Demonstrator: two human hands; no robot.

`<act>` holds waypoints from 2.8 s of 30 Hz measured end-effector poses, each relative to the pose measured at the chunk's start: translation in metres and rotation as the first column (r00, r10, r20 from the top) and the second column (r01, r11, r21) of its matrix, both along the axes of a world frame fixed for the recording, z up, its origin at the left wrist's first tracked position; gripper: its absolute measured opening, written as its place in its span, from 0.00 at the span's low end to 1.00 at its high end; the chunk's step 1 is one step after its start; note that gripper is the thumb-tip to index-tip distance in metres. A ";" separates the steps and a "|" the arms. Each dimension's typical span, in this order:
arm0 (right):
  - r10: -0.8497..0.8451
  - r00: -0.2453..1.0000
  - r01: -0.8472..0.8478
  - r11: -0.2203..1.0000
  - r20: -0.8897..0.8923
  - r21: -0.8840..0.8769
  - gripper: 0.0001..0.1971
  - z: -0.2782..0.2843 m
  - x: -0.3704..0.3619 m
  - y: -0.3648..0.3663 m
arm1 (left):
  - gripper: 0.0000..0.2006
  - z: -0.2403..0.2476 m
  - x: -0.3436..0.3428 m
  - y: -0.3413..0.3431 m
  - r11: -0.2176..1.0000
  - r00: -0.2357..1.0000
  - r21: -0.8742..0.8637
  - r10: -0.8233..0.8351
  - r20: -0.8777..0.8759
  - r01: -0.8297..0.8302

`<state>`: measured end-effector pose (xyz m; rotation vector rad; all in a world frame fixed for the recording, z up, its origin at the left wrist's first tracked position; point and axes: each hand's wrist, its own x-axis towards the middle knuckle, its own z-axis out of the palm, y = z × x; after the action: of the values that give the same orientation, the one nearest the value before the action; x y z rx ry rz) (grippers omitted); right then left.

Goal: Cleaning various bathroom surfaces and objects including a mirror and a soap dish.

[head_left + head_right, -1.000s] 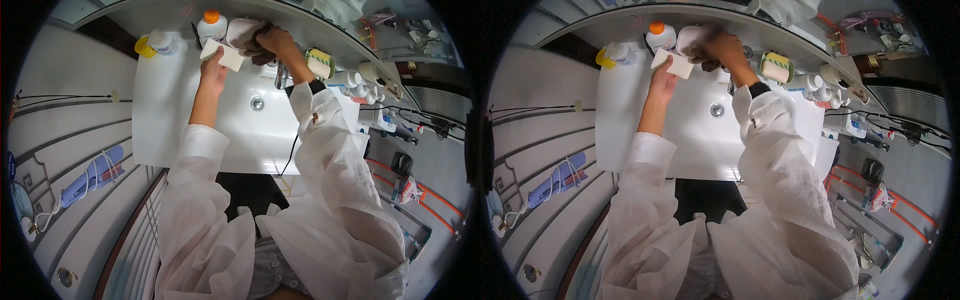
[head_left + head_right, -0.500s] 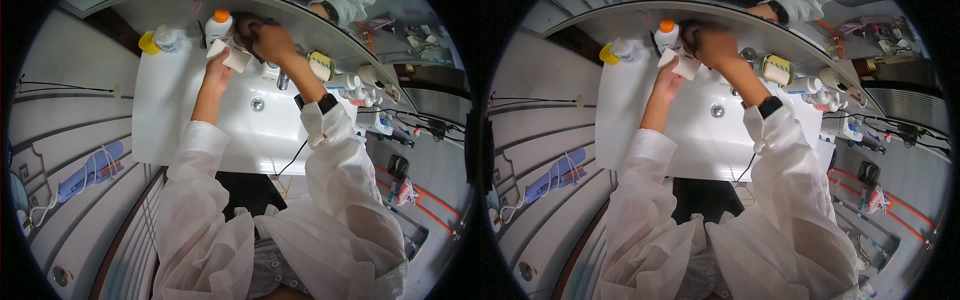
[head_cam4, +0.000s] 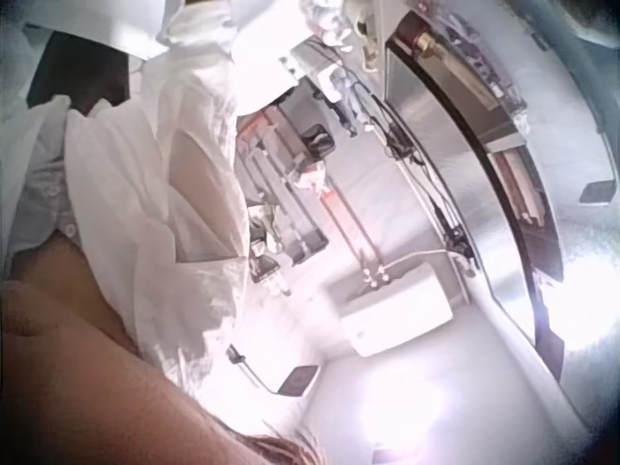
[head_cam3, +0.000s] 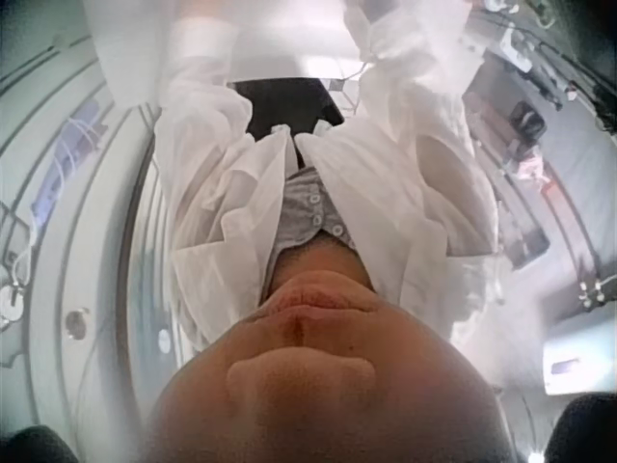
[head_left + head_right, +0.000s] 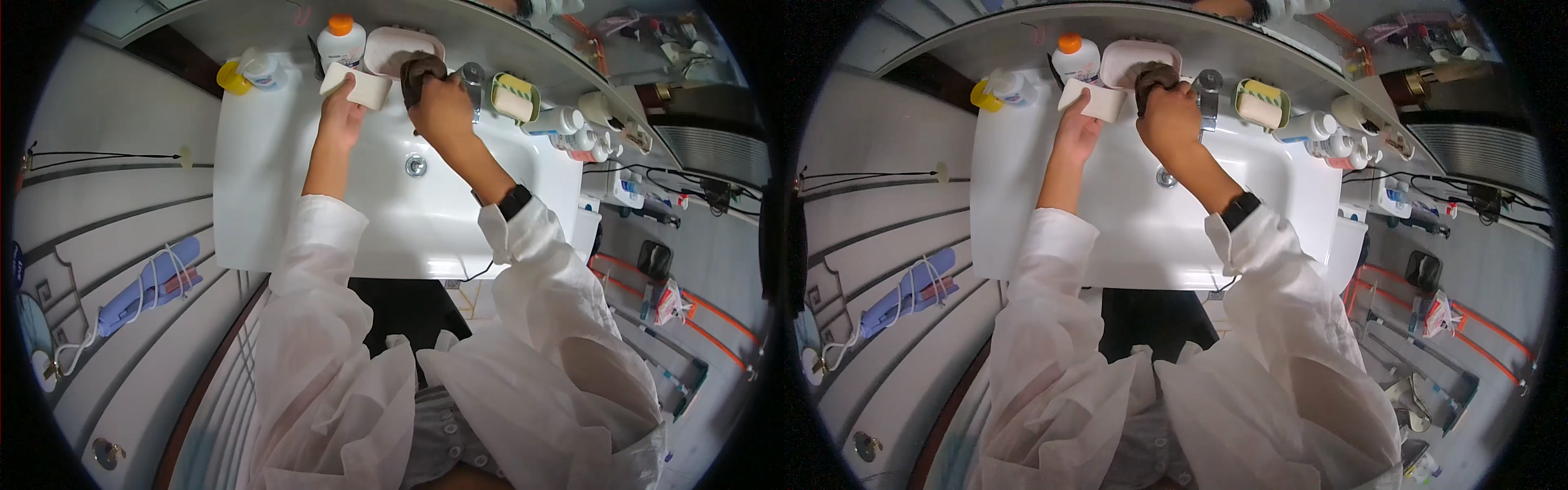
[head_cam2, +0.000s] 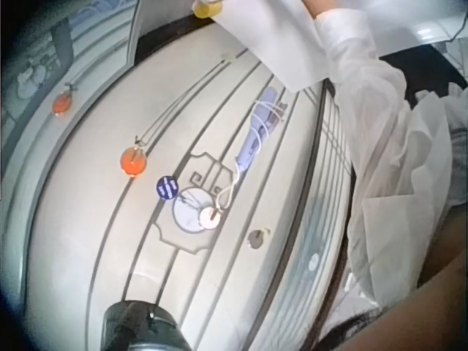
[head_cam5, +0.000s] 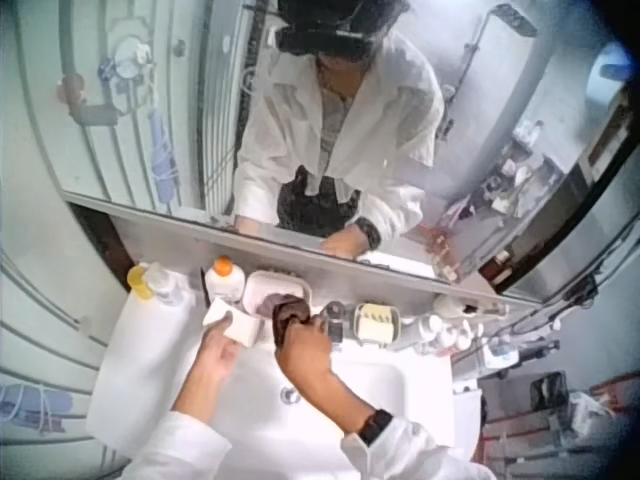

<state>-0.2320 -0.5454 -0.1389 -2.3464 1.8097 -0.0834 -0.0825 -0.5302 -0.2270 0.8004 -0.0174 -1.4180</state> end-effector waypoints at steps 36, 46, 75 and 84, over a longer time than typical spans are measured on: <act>-0.089 0.929 0.045 0.991 0.360 0.129 0.11 0.020 -0.111 0.136 | 0.19 0.063 -0.025 0.014 0.977 0.959 0.042 -0.215 0.184 0.210; -0.197 0.853 0.100 0.971 0.483 0.219 0.13 0.028 -0.135 0.168 | 0.11 -0.026 -0.041 -0.072 0.959 0.636 -0.281 0.246 0.731 -0.048; -0.440 0.745 0.327 0.896 0.502 0.300 0.08 0.024 -0.206 0.200 | 0.22 0.016 -0.254 -0.060 0.811 -0.590 0.221 0.181 0.787 0.543; -0.544 0.699 0.481 0.838 0.464 0.257 0.08 0.000 -0.251 0.225 | 0.24 -0.002 -0.265 -0.089 0.803 -0.699 0.323 0.155 0.698 0.501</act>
<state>-0.4828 -0.3204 -0.1389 -1.4540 2.0255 -0.6102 -0.3480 -0.6190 -0.2287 1.6068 -2.3753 -0.2090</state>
